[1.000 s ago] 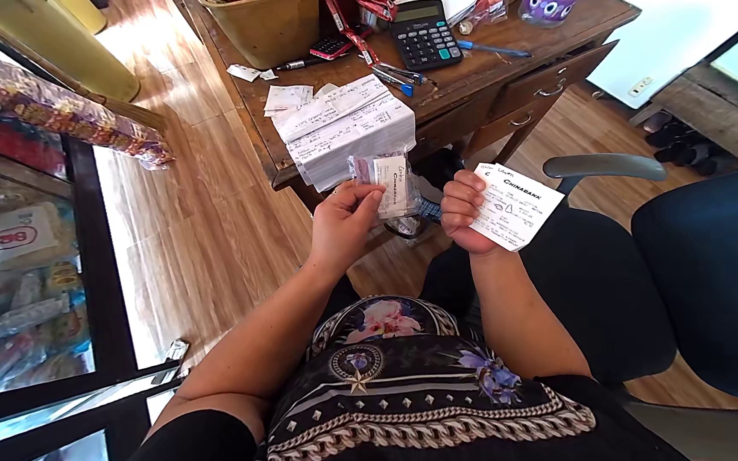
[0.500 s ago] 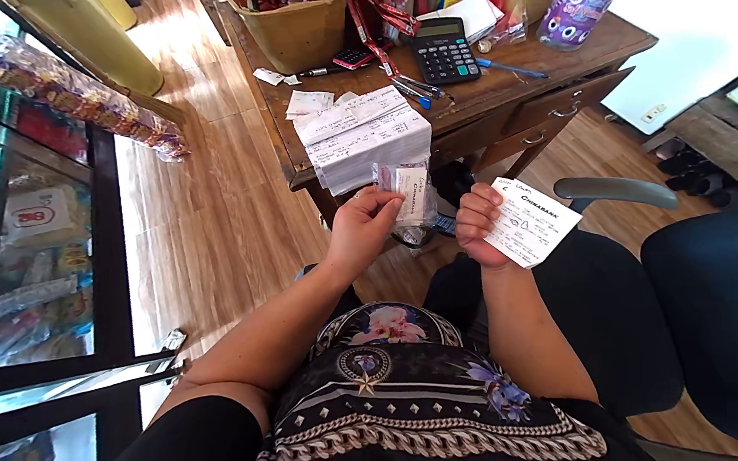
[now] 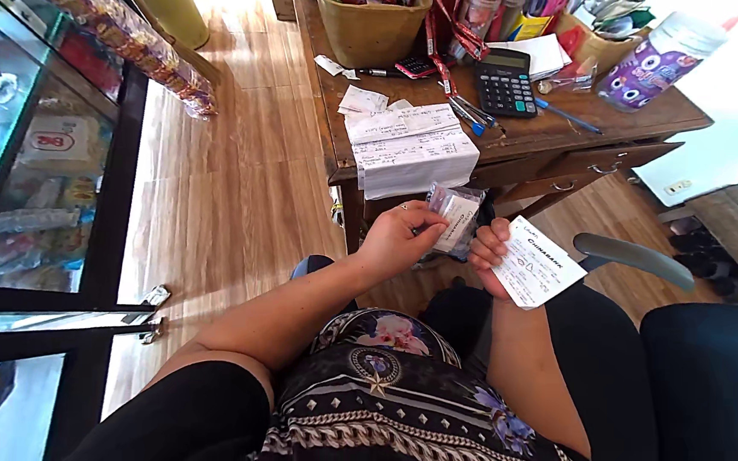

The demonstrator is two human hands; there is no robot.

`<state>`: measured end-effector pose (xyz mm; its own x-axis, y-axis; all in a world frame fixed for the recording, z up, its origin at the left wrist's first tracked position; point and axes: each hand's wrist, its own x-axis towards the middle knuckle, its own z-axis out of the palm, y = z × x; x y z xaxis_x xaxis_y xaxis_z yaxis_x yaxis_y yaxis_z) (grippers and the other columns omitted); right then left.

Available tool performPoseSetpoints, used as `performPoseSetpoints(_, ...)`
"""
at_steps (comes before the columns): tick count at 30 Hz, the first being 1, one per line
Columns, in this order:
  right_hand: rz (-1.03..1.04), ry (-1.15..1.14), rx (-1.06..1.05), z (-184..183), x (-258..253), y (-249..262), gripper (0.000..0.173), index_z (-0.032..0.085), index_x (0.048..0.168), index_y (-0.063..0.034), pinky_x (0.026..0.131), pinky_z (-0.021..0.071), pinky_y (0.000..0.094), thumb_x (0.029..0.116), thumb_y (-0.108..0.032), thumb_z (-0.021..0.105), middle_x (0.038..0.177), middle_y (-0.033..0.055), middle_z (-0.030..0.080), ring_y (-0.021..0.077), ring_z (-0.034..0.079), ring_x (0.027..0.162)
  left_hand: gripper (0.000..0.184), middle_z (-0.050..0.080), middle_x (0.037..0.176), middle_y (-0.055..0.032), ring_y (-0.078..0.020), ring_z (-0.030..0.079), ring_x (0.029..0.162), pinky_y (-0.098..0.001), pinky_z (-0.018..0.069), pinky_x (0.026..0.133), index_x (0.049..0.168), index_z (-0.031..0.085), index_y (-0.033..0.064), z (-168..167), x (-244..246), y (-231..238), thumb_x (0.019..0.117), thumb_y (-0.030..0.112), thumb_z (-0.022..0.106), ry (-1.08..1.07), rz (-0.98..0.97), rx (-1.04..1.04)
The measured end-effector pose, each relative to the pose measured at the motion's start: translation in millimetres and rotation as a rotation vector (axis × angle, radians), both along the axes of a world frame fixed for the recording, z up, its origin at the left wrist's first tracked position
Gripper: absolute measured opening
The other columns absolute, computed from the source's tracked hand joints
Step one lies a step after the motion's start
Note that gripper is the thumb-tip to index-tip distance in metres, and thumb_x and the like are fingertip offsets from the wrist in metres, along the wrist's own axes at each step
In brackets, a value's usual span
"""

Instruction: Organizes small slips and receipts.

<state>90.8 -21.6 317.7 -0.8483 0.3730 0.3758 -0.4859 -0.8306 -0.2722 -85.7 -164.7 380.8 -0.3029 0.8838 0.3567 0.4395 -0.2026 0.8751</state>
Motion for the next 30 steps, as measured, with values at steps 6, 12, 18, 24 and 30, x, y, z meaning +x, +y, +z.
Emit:
performPoseSetpoints(6,-0.109,-0.193,0.126,-4.6,-1.0,1.1,0.027,0.070,0.121,-0.0139,0.064,0.0560,0.0241,0.0996,-0.028,0.062,0.086,0.0017,0.072,0.0110,0.068,0.070,0.015,0.071,0.108,-0.0090,-0.0049,0.067,0.096,-0.0195,0.0549,0.084,0.097,0.078,0.0031,-0.5,-3.0,3.2,0.0965,0.010,0.065,0.017,-0.011,0.017)
performPoseSetpoints(12,-0.137,-0.451,0.162,-3.9,3.3,-3.0,0.025,0.068,0.117,-0.0184,0.053,0.0520,0.0212,0.1035,-0.035,0.056,0.069,-0.0063,0.066,0.0054,0.062,0.055,0.019,0.072,0.105,-0.0099,-0.0028,0.067,0.093,-0.0177,0.0547,0.083,0.100,0.078,0.0019,-6.2,-3.7,7.2,0.0991,0.014,0.064,-0.010,-0.057,-0.003)
performPoseSetpoints(18,-0.197,-0.673,0.271,0.3,3.2,-1.6,0.028,0.073,0.098,-0.0227,0.049,0.0474,0.0183,0.0994,-0.048,0.060,0.059,-0.0117,0.059,0.0006,0.055,0.048,0.023,0.073,0.107,-0.0134,-0.0056,0.067,0.097,-0.0188,0.0537,0.086,0.103,0.077,0.0007,-20.5,-8.4,18.7,0.1011,0.016,0.060,-0.007,-0.098,-0.020)
performPoseSetpoints(24,-0.473,-1.119,0.525,8.0,-16.6,4.0,0.022,0.071,0.087,-0.0129,0.055,0.0542,0.0175,0.0988,-0.009,0.053,0.072,-0.0058,0.071,0.0000,0.064,0.059,0.023,0.072,0.111,-0.0177,-0.0116,0.067,0.104,-0.0223,0.0526,0.091,0.104,0.077,-0.0006,-35.0,-18.8,36.8,0.1005,0.015,0.061,-0.074,-0.169,-0.087)
performPoseSetpoints(30,-0.561,-1.124,0.576,9.4,-3.9,38.3,0.019,0.073,0.084,-0.0174,0.053,0.0531,0.0187,0.0963,-0.015,0.059,0.071,-0.0065,0.070,0.0005,0.062,0.057,0.032,0.065,0.133,-0.0172,-0.0174,0.064,0.122,-0.0341,0.0513,0.105,0.121,0.071,-0.0031,-113.5,-33.3,16.7,0.1046,0.020,0.055,-0.328,-0.281,-0.278)
